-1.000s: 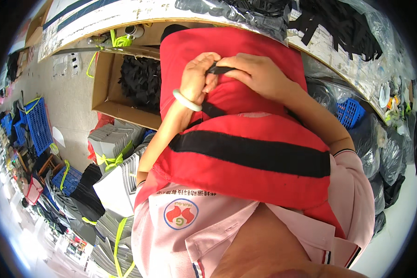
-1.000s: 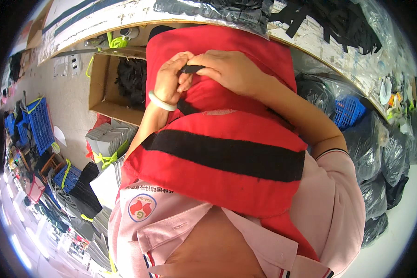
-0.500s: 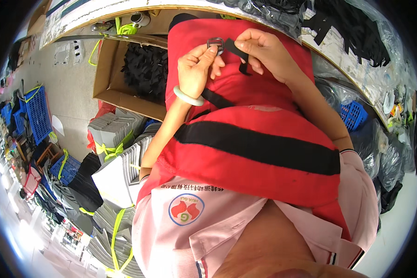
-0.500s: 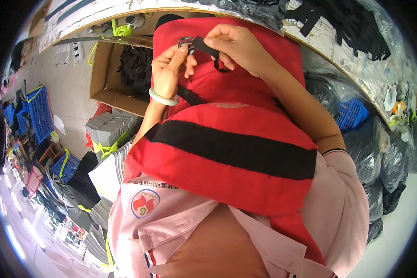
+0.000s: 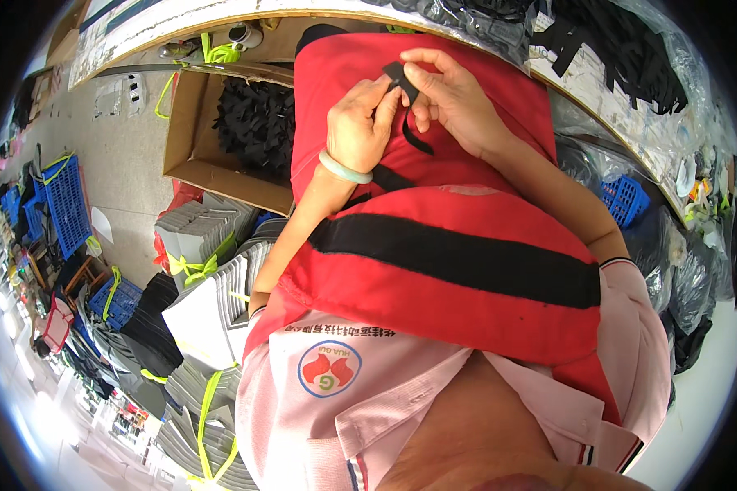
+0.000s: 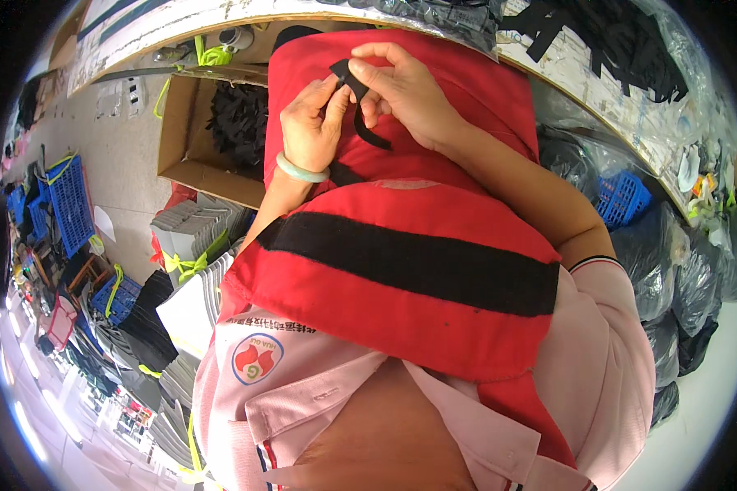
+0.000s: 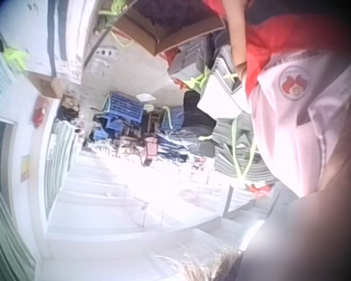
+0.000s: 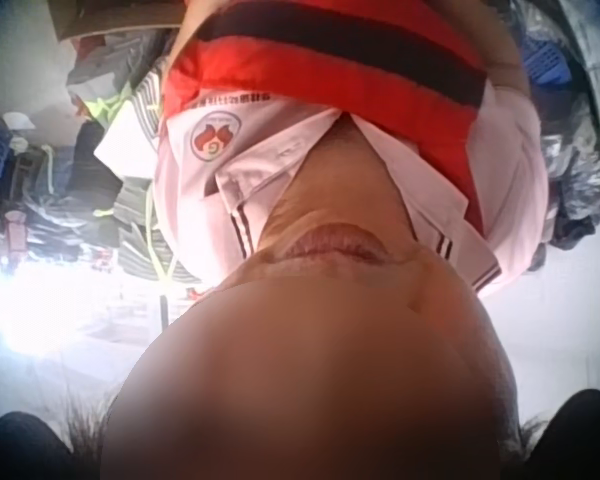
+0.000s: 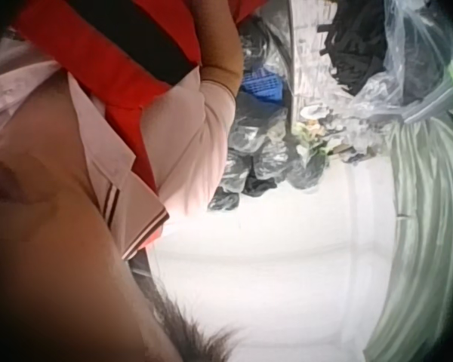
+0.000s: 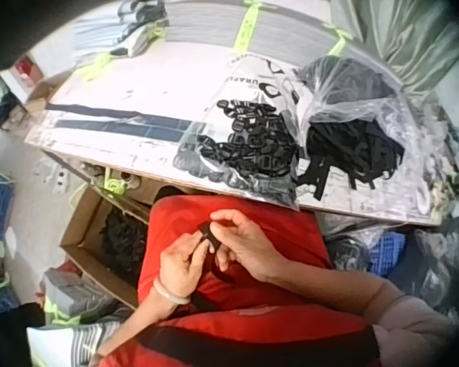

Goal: Manually attaching plastic buckles to black nylon straps on a workbench.

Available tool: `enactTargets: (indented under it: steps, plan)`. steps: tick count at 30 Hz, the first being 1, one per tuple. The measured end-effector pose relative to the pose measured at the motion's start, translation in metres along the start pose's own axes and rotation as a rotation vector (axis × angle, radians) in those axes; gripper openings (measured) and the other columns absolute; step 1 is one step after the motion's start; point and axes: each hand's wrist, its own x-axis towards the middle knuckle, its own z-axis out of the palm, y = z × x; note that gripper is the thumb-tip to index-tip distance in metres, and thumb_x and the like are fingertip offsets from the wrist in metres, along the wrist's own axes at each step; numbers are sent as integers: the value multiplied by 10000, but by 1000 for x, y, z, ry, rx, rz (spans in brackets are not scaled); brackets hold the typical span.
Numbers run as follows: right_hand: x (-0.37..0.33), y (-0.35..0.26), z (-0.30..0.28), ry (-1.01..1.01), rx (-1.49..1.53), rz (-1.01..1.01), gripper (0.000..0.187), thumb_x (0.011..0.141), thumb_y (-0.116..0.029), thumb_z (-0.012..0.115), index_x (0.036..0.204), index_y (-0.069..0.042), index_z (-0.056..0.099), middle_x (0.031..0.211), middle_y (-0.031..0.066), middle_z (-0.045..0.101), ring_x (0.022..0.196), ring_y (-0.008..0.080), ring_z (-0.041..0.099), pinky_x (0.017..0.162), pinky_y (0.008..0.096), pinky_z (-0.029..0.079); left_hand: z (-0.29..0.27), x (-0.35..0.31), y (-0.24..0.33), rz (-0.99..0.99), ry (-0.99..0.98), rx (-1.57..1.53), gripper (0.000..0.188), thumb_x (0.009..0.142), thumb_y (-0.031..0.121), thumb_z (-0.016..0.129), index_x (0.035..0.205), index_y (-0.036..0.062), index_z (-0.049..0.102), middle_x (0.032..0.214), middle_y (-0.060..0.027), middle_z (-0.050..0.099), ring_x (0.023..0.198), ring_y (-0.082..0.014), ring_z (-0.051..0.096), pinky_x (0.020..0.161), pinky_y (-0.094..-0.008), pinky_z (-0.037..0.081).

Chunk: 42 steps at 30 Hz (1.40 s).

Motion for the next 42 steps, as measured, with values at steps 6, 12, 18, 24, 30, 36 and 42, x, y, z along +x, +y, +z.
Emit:
enactTargets:
  steps: [6,12,18,24,30,36,42]
  plan:
    - [4,-6,-12,-95,-137,6,232,943,-208,590,1049,-2,604,880,56,616,638,84,577,541,221,493,-16,8,4,-632,-67,-914,211,906,63,611,1079,-50,657,845,-59,683,716,-102,603,607,-223,475]
    - [-6,-12,-1,18,-484,-510,174,914,-153,622,988,4,634,817,36,621,628,71,577,526,201,472,-8,9,6,-697,-30,-847,191,892,45,627,1038,-76,656,827,-117,682,625,-149,641,552,-221,523]
    - [-13,-27,-3,-57,-497,-51,175,912,-181,627,916,-6,630,708,21,607,557,60,570,477,190,460,-3,8,17,-495,126,-794,184,879,14,638,1026,-98,647,861,-149,687,692,-186,678,639,-265,586]
    - [-6,-27,-9,-67,-475,72,184,905,-199,636,870,-20,618,711,29,614,567,69,585,491,195,485,-1,1,15,-373,147,-699,177,845,-23,669,1018,-61,677,914,-103,680,759,-124,645,704,-209,519]
    - [-2,-20,-5,-13,-235,-37,212,921,-240,620,948,-31,622,747,24,601,633,86,607,557,204,521,-13,5,12,-135,16,-403,203,791,-65,685,981,1,712,942,-64,646,856,-122,599,751,-217,480]
    - [7,-23,-28,-188,-233,218,231,956,-252,567,1029,-40,626,821,2,581,676,76,585,594,208,508,-16,-2,16,-119,-67,-370,178,778,-64,690,941,4,714,912,-63,635,829,-141,600,742,-235,487]
    - [7,-12,-24,-138,-418,-145,164,911,-197,635,971,-45,647,852,3,623,751,62,583,695,208,485,-17,-8,13,-71,-91,-357,172,753,-73,706,904,7,709,962,-58,604,855,-149,588,737,-243,488]
